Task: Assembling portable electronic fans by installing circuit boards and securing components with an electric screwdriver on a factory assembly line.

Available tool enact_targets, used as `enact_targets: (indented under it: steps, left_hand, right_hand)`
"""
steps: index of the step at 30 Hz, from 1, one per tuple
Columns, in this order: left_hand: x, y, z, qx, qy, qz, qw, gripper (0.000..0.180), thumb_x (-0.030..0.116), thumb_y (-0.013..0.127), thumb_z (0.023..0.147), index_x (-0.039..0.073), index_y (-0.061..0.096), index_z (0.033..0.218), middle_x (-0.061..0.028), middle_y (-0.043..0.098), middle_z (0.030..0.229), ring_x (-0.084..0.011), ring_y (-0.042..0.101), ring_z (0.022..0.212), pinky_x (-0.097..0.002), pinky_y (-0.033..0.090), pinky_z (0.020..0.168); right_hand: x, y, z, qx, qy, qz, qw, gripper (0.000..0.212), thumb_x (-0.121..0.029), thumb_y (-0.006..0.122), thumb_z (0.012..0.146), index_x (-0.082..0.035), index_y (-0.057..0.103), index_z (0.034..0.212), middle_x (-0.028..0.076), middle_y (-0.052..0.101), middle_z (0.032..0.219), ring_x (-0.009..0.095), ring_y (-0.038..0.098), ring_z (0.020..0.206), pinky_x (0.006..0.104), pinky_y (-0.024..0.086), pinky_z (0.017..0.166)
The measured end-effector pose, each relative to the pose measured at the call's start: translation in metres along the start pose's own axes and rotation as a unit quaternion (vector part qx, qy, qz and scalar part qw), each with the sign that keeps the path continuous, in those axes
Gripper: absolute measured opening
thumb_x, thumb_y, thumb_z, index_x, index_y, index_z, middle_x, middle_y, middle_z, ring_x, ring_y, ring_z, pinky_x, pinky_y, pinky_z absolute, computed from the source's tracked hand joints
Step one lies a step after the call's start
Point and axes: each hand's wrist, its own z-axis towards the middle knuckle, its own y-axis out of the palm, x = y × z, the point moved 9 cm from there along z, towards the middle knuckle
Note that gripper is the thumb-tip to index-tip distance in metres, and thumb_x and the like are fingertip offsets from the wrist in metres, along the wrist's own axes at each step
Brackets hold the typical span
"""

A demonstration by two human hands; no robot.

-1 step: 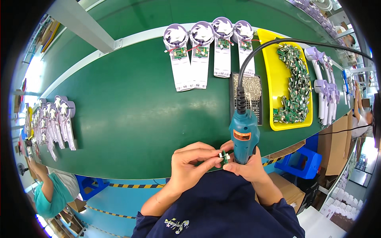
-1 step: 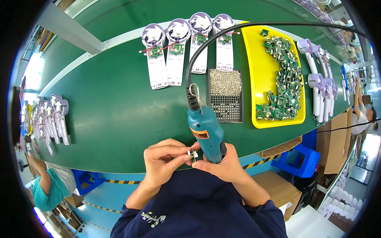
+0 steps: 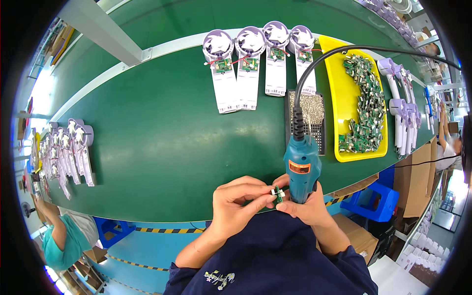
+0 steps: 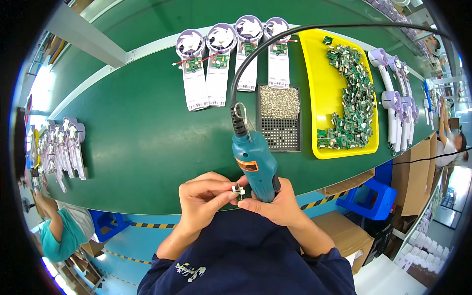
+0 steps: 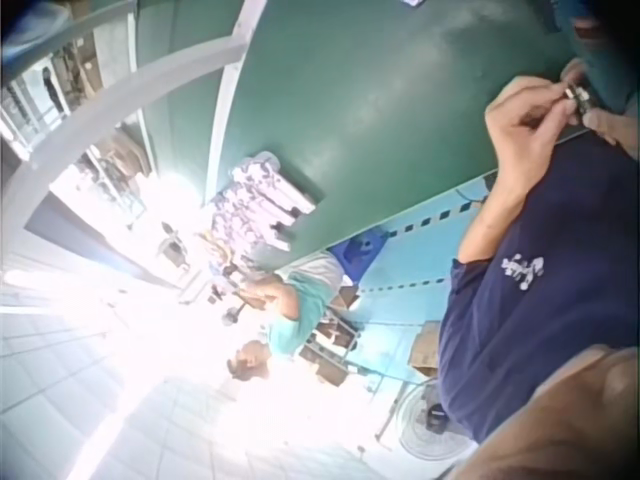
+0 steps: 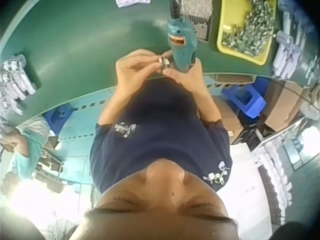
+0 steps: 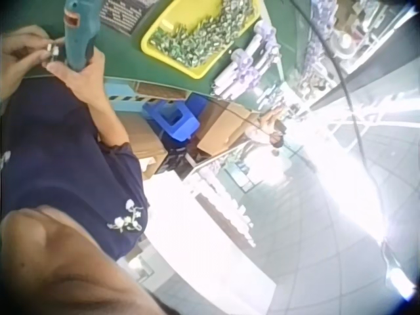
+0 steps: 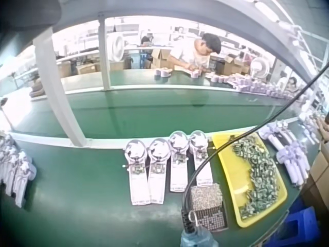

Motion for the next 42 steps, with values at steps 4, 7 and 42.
enact_targets:
  steps: [4,7,42]
  left_hand:
    - [-0.008,-0.003,0.002,-0.035,-0.040,-0.076,0.996,0.014,-0.010,0.068,0.082,-0.005,0.069,0.095,-0.0117,0.064,0.096,-0.0175,0.067,0.086,-0.0270,0.057,0.077]
    - [-0.013,0.007,0.002,-0.109,-0.121,-0.122,0.979,0.014,-0.008,0.073,0.079,-0.001,0.069,0.090,-0.0058,0.062,0.086,-0.0094,0.058,0.075,-0.0216,0.048,0.065]
    - [0.196,-0.367,-0.068,0.463,-0.051,0.740,0.485,0.087,0.070,0.048,0.084,0.017,0.028,0.150,-0.0279,0.011,0.154,-0.0489,0.005,0.143,-0.0684,0.005,0.108]
  right_hand:
    - [0.011,0.005,-0.001,-0.029,0.063,0.058,0.996,0.039,-0.006,0.082,0.075,-0.001,0.063,0.108,-0.004,0.055,0.071,0.003,0.047,0.057,0.0185,0.037,0.051]
    - [0.018,0.008,-0.002,-0.060,0.078,0.075,0.992,0.041,-0.008,0.084,0.072,-0.002,0.064,0.107,-0.002,0.056,0.073,0.004,0.050,0.060,0.0188,0.039,0.051]
    - [0.022,0.009,0.011,0.056,0.027,0.068,0.996,0.037,0.002,0.072,0.074,0.002,0.053,0.105,0.005,0.053,0.074,0.006,0.046,0.044,0.0197,0.037,0.037]
